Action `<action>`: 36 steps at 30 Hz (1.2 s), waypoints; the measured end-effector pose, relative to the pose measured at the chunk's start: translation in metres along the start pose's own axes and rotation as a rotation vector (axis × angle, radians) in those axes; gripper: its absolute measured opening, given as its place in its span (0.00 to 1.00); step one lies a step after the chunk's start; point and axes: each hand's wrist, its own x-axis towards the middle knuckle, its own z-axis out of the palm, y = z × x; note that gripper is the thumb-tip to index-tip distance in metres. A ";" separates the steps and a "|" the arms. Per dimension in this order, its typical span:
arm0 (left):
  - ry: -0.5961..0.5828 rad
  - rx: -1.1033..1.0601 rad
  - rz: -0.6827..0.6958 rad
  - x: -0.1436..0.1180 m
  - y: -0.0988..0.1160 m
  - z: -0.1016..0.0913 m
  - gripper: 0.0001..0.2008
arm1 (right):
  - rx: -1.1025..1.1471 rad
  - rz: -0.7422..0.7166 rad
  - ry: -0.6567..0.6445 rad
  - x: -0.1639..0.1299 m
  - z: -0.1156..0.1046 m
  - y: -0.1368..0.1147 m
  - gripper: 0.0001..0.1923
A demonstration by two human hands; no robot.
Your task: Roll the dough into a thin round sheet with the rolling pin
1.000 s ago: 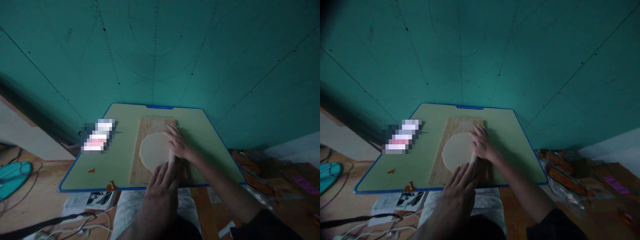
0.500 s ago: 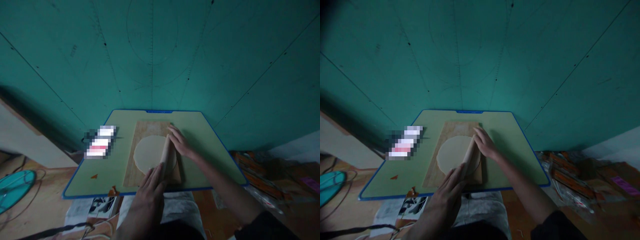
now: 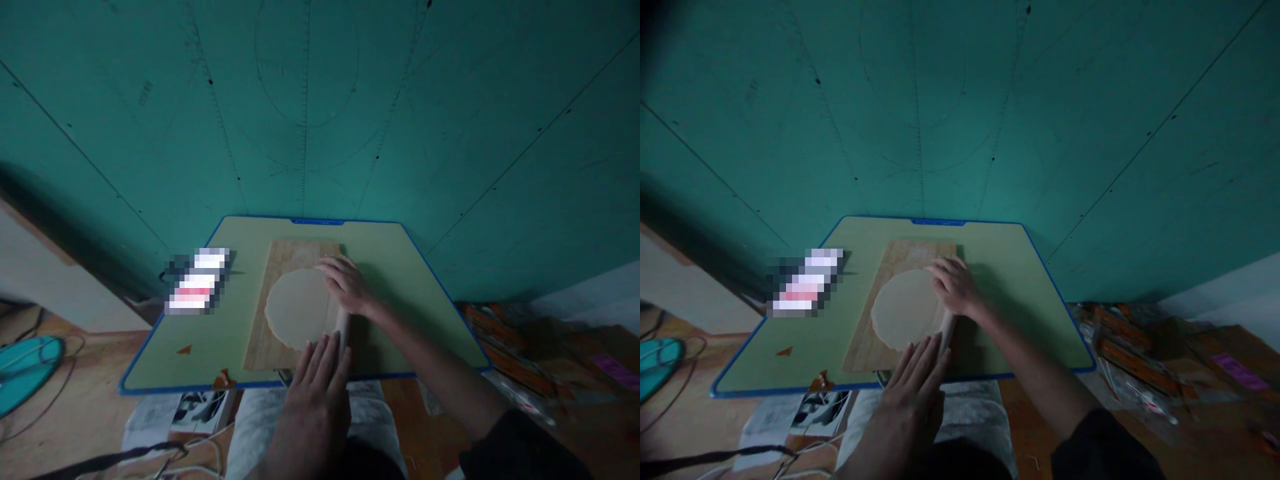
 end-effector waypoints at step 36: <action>0.112 0.038 -0.178 -0.013 -0.021 -0.011 0.30 | -0.111 0.151 -0.067 0.052 0.019 -0.041 0.19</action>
